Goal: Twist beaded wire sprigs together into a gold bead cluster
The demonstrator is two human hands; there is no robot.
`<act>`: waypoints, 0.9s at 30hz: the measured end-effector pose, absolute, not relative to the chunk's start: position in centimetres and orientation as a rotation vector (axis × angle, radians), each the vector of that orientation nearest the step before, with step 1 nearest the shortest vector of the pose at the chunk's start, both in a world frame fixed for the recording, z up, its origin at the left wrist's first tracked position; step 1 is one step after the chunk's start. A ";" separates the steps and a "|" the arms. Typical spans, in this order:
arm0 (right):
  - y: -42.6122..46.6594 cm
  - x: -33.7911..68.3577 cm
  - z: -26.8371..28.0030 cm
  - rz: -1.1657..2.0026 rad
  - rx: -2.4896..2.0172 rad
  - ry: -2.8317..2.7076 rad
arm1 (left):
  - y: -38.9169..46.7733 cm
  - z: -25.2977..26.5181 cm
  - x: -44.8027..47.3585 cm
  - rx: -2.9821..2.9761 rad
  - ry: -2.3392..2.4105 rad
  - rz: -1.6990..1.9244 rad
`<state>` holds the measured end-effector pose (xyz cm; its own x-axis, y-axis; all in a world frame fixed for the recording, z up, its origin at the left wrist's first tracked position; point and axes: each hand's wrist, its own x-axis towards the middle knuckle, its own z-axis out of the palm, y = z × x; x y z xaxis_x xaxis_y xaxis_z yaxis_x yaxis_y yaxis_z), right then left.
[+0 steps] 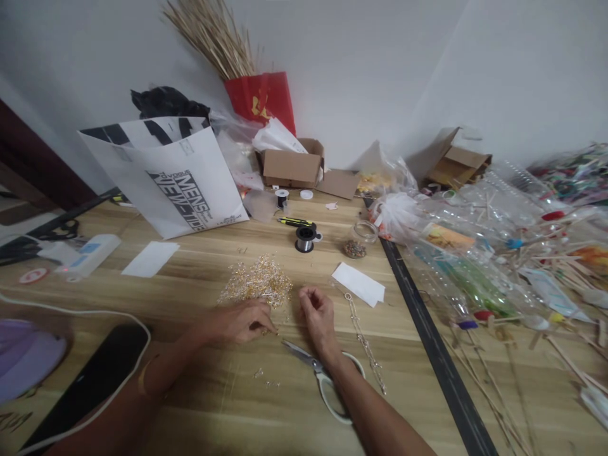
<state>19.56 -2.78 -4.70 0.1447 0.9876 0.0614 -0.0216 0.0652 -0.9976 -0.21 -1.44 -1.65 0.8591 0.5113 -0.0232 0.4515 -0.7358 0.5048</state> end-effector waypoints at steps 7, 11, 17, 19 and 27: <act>-2.9 19.4 -4.9 1.065 -1.220 -1.174 | -1.9 -1.3 -0.3 2.515 0.702 0.119; -3.0 19.4 -4.8 1.060 -1.219 -1.203 | -2.0 -0.7 -0.2 2.522 0.679 0.072; -3.1 19.4 -4.8 1.050 -1.222 -1.201 | -2.0 -0.6 -0.3 2.503 0.658 0.078; -3.1 19.4 -4.8 1.044 -1.228 -1.210 | -1.9 -0.6 -0.3 2.505 0.668 0.102; -3.1 19.3 -4.4 1.067 -1.221 -1.178 | -1.5 -0.8 -0.1 2.537 0.744 0.108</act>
